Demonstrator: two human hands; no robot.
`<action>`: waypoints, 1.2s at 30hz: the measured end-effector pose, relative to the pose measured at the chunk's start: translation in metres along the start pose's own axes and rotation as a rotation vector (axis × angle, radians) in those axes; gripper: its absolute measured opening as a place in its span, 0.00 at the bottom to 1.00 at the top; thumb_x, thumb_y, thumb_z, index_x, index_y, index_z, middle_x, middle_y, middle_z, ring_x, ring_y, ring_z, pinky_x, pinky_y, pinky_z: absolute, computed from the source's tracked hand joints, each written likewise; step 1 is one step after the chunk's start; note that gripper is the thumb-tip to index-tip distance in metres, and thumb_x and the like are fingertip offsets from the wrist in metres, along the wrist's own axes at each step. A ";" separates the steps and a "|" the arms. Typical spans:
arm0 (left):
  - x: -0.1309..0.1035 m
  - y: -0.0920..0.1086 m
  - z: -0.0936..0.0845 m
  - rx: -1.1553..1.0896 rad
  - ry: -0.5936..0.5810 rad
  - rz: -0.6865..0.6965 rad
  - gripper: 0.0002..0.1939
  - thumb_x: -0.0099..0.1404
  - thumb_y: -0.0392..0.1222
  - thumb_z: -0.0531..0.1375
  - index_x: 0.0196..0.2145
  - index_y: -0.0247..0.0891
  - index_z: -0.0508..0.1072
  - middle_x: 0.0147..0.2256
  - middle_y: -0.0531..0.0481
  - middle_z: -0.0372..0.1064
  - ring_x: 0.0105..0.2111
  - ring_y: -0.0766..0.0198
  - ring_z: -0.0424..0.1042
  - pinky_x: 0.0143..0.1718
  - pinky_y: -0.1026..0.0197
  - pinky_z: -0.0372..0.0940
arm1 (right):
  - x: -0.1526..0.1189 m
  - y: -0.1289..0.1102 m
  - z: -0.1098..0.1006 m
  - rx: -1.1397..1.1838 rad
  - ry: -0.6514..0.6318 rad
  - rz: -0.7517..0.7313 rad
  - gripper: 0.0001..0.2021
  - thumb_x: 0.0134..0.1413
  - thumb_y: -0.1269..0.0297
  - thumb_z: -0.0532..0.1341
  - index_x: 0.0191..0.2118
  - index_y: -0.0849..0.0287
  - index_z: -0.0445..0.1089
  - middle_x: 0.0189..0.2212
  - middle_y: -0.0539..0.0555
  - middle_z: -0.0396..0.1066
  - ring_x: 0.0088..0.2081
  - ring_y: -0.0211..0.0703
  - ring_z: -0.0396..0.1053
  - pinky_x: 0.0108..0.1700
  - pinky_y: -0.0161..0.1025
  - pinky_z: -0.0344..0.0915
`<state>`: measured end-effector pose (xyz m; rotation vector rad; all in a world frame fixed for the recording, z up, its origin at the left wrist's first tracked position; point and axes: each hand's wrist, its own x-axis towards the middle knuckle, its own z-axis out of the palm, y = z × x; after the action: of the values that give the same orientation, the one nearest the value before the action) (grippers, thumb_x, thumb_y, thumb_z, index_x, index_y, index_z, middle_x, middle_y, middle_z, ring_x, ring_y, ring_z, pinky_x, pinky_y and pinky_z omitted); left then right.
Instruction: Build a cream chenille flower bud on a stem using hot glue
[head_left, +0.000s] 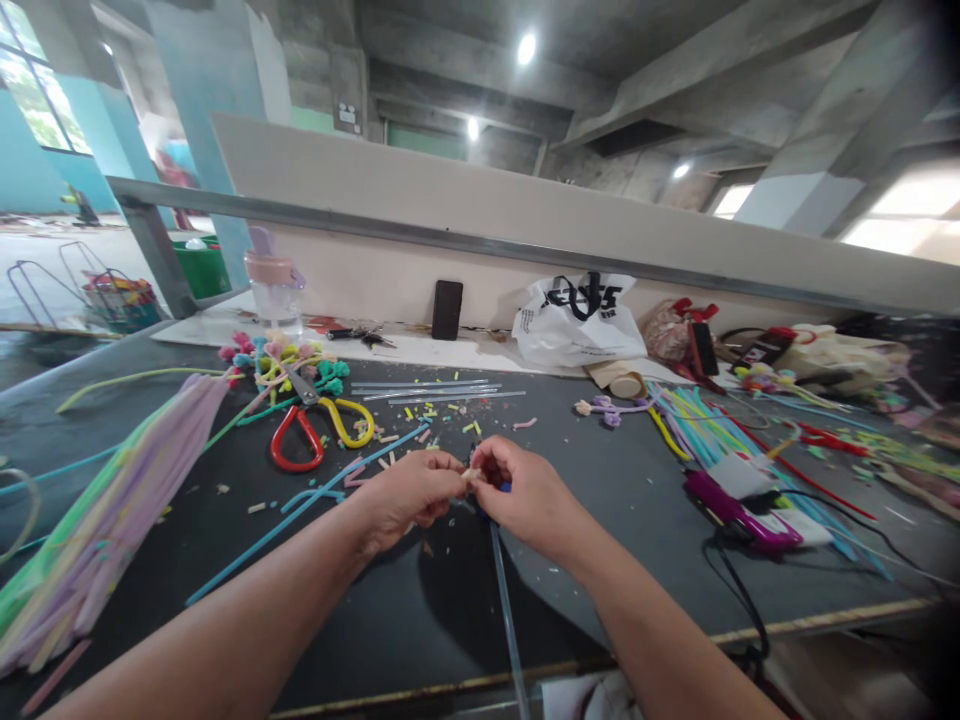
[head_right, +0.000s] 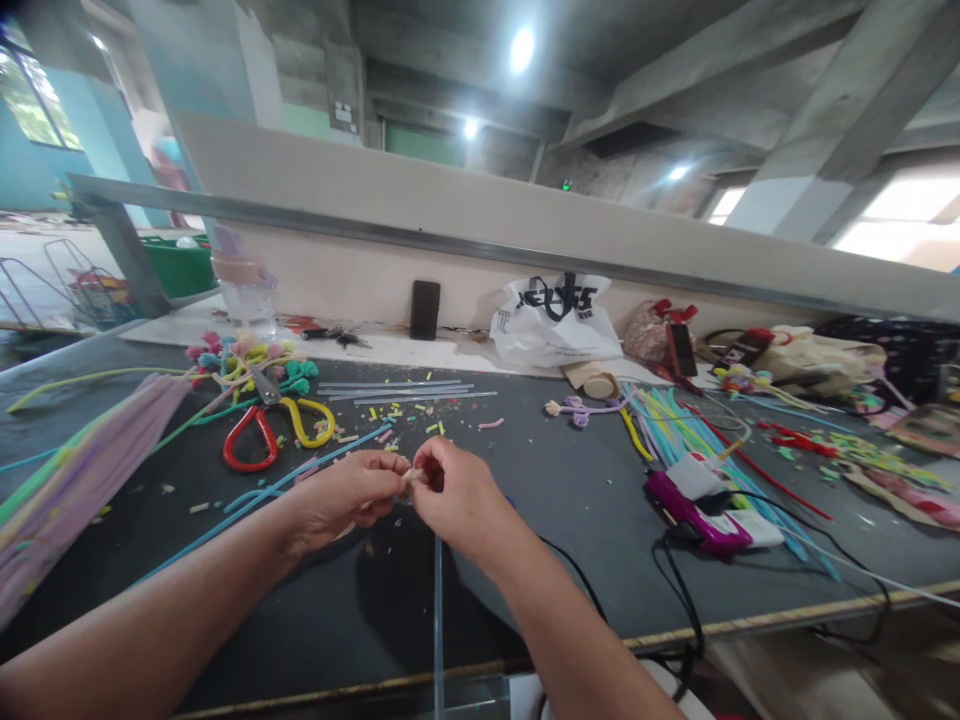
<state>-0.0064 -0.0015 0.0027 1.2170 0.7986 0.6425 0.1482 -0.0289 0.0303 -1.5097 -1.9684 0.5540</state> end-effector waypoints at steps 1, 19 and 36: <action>0.000 -0.001 0.000 0.002 -0.001 0.003 0.10 0.49 0.43 0.61 0.26 0.35 0.64 0.19 0.61 0.49 0.16 0.77 0.46 0.17 0.68 0.37 | 0.000 0.000 0.000 0.002 -0.001 0.001 0.04 0.44 0.71 0.56 0.30 0.58 0.63 0.22 0.46 0.65 0.24 0.34 0.60 0.27 0.32 0.56; 0.003 -0.003 -0.001 0.072 0.017 0.020 0.06 0.49 0.40 0.56 0.26 0.35 0.65 0.18 0.61 0.48 0.17 0.75 0.45 0.17 0.68 0.39 | 0.000 -0.002 0.003 -0.048 0.002 0.016 0.03 0.44 0.71 0.56 0.29 0.58 0.63 0.21 0.45 0.63 0.24 0.34 0.59 0.27 0.31 0.55; 0.000 -0.001 0.003 0.013 -0.014 -0.005 0.06 0.49 0.39 0.57 0.25 0.35 0.63 0.18 0.61 0.49 0.16 0.76 0.45 0.18 0.67 0.36 | -0.004 -0.002 0.004 -0.044 0.051 0.018 0.04 0.42 0.72 0.56 0.28 0.57 0.63 0.21 0.45 0.63 0.23 0.34 0.59 0.27 0.31 0.55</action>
<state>-0.0039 -0.0037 0.0028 1.2295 0.7949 0.6253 0.1449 -0.0337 0.0276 -1.5548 -1.9419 0.4782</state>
